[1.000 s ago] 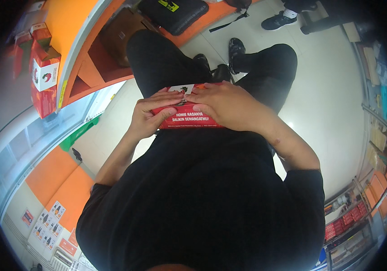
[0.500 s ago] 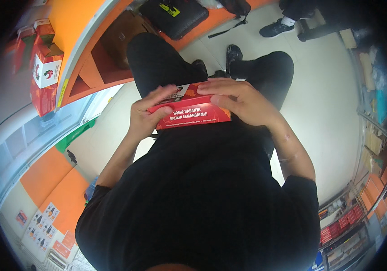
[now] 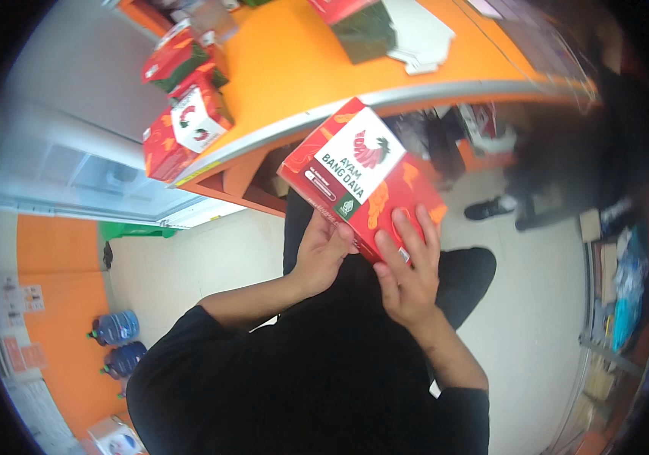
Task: The person assembles small red and green cardboard boxes by hand. They unfold the flat-packed boxes, fold the flaps to form the structure, and place the finished boxes on an orange counter. The process is repeated for multiple units throughout the clip.
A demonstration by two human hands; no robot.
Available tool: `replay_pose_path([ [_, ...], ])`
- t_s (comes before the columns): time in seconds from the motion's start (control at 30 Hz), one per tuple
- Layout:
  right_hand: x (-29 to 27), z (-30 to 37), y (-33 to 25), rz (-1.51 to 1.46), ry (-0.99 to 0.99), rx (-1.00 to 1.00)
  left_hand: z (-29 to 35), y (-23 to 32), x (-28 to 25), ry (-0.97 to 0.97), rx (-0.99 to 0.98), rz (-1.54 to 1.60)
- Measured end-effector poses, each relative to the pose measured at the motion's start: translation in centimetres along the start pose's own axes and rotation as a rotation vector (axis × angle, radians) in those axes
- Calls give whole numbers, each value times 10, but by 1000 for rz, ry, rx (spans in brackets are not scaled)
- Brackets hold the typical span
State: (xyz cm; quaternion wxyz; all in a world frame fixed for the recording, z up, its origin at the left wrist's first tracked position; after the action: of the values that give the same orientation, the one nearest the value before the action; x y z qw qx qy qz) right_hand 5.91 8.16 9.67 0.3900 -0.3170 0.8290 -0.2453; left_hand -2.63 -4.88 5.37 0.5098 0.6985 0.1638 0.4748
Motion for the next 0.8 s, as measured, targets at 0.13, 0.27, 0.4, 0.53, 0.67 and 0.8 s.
replay_pose_path([
  [0.13,17,-22,-19,59,85,-156,-10,43,0,64,173,-56],
  [0.27,44,-64,-56,72,20,-290,-13,104,-16,109,484,-73],
  [0.4,60,-105,-86,-100,-81,-296,-9,185,-90,320,484,-296],
  [0.53,63,-122,-70,-252,-44,-225,13,260,-183,590,409,-340],
  [0.67,80,-136,-49,-288,-138,-110,20,282,-226,649,271,-441],
  [0.8,84,-146,-40,-301,-158,-82,11,296,-242,670,77,-598],
])
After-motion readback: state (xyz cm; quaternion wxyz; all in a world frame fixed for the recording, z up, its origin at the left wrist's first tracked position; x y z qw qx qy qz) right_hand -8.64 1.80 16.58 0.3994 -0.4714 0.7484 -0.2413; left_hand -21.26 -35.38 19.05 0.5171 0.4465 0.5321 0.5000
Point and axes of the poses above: each hand's wrist, its own z-axis away from the middle knuckle, its own x-axis out of the palm, y = z × x, the point moved 6 cm from there along -z, towards the middle knuckle, and after that the axes turned 4 degrees about x, right-handed, at the moved point
